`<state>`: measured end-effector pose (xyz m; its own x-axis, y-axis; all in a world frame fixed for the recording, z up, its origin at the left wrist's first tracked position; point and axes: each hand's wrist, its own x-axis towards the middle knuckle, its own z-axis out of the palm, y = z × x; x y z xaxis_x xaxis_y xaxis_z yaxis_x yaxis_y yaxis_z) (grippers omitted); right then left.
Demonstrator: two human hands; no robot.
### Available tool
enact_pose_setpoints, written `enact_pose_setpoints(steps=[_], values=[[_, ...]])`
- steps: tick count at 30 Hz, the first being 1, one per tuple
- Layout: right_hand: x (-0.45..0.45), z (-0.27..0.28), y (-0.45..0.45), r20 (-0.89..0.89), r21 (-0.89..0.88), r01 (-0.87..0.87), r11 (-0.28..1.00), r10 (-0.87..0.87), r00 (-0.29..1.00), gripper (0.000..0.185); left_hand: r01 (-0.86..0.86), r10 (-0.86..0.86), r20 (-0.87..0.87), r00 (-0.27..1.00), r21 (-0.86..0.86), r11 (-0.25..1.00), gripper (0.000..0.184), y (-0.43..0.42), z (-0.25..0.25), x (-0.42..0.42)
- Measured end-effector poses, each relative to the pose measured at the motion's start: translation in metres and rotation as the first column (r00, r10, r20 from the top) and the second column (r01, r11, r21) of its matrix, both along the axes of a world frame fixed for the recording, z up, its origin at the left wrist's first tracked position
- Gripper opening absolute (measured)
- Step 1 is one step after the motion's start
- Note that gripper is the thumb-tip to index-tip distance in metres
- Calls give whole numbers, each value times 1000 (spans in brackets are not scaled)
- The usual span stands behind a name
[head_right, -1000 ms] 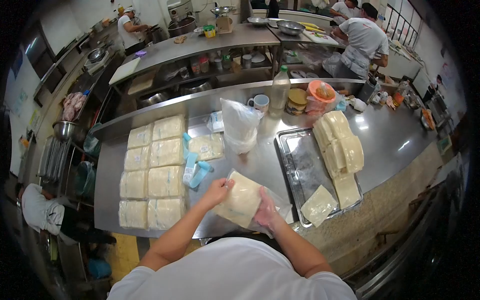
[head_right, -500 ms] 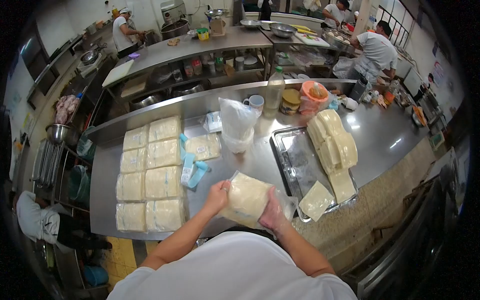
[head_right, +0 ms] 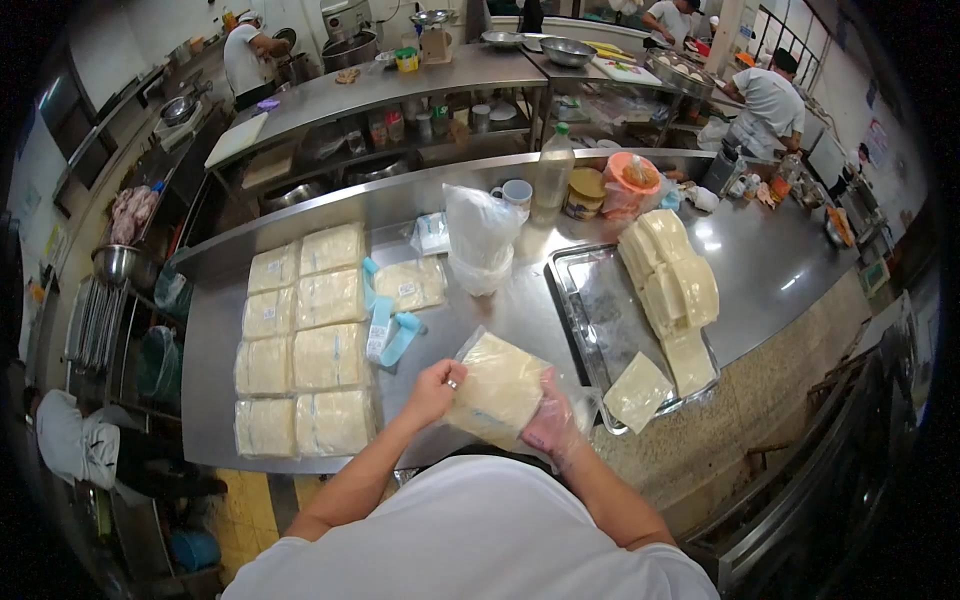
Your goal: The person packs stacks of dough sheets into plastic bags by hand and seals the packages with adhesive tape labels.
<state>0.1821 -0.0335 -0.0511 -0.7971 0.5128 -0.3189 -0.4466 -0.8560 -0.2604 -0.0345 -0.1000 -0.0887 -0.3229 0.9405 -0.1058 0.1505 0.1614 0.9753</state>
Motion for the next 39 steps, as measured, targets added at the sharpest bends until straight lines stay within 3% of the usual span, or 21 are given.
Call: enact_pose_setpoints(steps=[4, 10, 13, 15, 16, 17, 18, 19, 20, 23, 26, 29, 32, 35, 38, 39], values=[[2, 2, 1, 36, 21, 79, 997, -80, 996, 79, 31, -49, -221, 974, -84, 996, 39, -18, 5, 4], [9, 7, 2, -19, -95, 139, 986, -141, 990, 74, -159, 166, -83, 983, 81, 984, 46, -29, -38, 20], [5, 28, 12, 36, 145, 152, 978, -158, 987, 75, -259, 239, -237, 942, -55, 964, 49, -28, -57, -3], [0, -6, 29, 269, 447, 100, 889, -240, 933, 73, -320, 293, -227, 929, -92, 943, 49, -32, -59, -19], [-5, -7, 35, 366, 577, 41, 816, -303, 880, 72, -349, 319, -221, 921, -110, 931, 49, -34, -60, -26], [-11, -7, 39, 553, 728, -272, 629, -304, 776, 72, -355, 328, -196, 924, -119, 927, 50, -34, -67, -31], [-21, 3, 40, 674, 739, -563, 370, -385, 631, 71, -350, 328, -184, 927, -105, 931, 48, -34, -64, -30], [-38, -32, 44, 576, 744, -668, 8, -514, 636, 71, -347, 328, -173, 929, -91, 934, 47, -33, -58, -28], [-52, -57, 45, 439, 611, -711, -347, -599, 670, 72, -344, 330, -162, 930, -73, 936, 45, -31, -53, -25], [-60, -96, 9, 635, 149, -901, -407, -660, 402, 71, -190, 169, -271, 948, -53, 980, 30, -30, -59, -5], [-38, -131, -3, 516, 135, -868, -478, -714, 474, 70, 40, -70, -441, 895, -78, 996, 36, -41, -26, 23], [5, -108, -15, 770, 394, -839, -375, -364, 524, 54, 98, -3, -665, 747, 107, 989, 51, -51, -24, 40], [28, -72, -22, 462, 535, -771, -345, -645, 609, 37, 23, 50, -760, 648, 85, 996, 50, -47, -31, 49], [6, -35, 7, 236, 527, -804, -273, -862, 448, 18, 31, -120, -754, 646, -131, 991, 33, -21, -77, 33], [15, -63, 55, 380, 516, -844, -145, -844, 378, 12, 64, -109, -751, 652, -88, 994, 22, 5, -34, 1], [15, -47, 59, 397, 539, -829, -148, -824, 405, 12, 75, -70, -744, 665, -27, 997, 20, 6, -14, -5]])
